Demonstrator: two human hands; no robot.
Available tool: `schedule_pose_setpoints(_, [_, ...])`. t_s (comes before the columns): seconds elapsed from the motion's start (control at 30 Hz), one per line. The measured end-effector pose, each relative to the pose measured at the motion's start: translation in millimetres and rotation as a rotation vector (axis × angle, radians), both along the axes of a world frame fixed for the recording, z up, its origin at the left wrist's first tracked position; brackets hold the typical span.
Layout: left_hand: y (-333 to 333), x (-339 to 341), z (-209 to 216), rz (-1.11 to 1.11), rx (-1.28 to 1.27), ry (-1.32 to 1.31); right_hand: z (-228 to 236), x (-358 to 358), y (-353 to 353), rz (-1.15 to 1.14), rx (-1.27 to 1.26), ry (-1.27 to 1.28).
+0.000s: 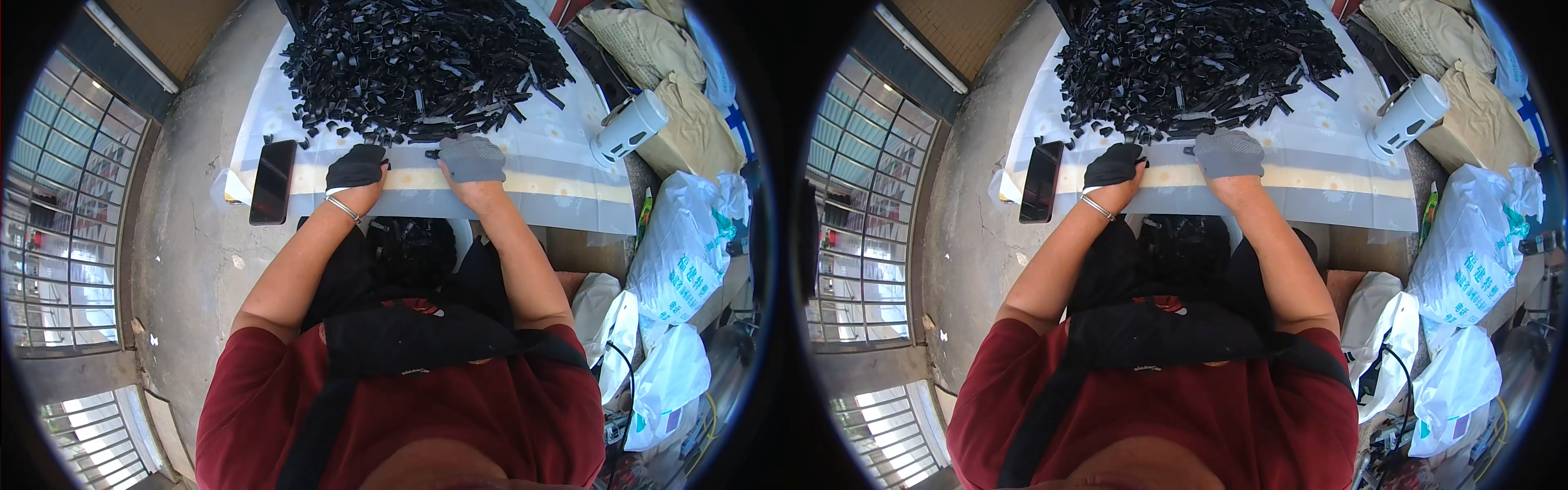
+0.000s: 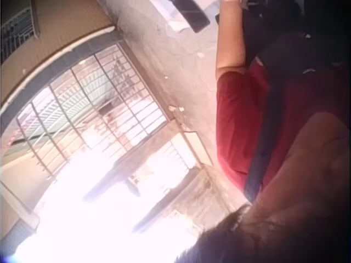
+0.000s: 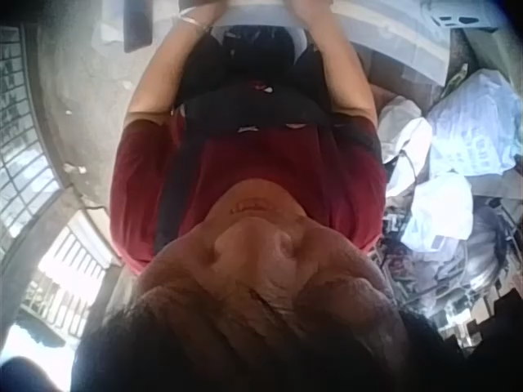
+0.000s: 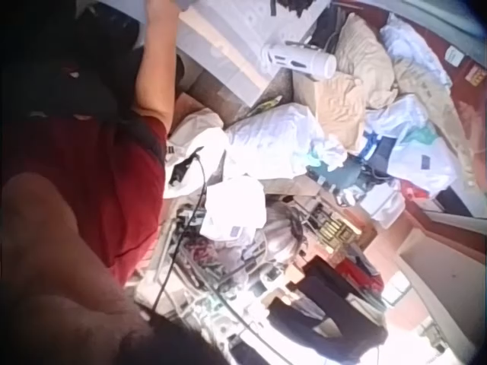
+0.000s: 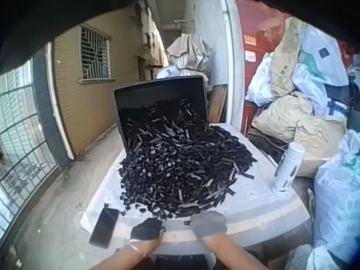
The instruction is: Sorting small black plastic components on a table in a manufacturing facility.
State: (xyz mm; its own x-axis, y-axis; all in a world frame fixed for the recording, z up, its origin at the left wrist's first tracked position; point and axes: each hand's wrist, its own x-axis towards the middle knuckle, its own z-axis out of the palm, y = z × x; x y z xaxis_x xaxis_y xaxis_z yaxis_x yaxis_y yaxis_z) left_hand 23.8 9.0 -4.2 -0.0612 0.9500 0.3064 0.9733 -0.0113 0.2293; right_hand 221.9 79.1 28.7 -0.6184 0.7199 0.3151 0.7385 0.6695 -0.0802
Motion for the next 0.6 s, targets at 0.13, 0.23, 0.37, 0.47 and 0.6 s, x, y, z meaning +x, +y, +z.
schedule_pose_setpoints(0.13, [-12.8,-3.9,0.8,-0.056,0.131,-0.025,-7.9,5.7,-1.4,0.044,-0.019,-0.017])
schedule_pose_setpoints(0.23, [-33.4,-2.4,26.2,-0.015,-0.157,-0.272,-11.3,8.4,-17.1,0.119,-0.156,0.205])
schedule_pose_setpoints(0.37, [-45.7,1.3,64.5,0.069,-0.838,-0.468,1.7,5.2,-51.8,0.294,-0.339,0.416])
schedule_pose_setpoints(0.47, [-56.8,9.7,83.0,-0.266,-0.58,-0.625,3.3,3.6,-66.2,0.482,-0.477,0.476])
schedule_pose_setpoints(0.6, [-56.0,8.6,56.4,-0.347,-0.351,-0.632,5.7,1.3,-71.9,0.598,-0.465,0.473])
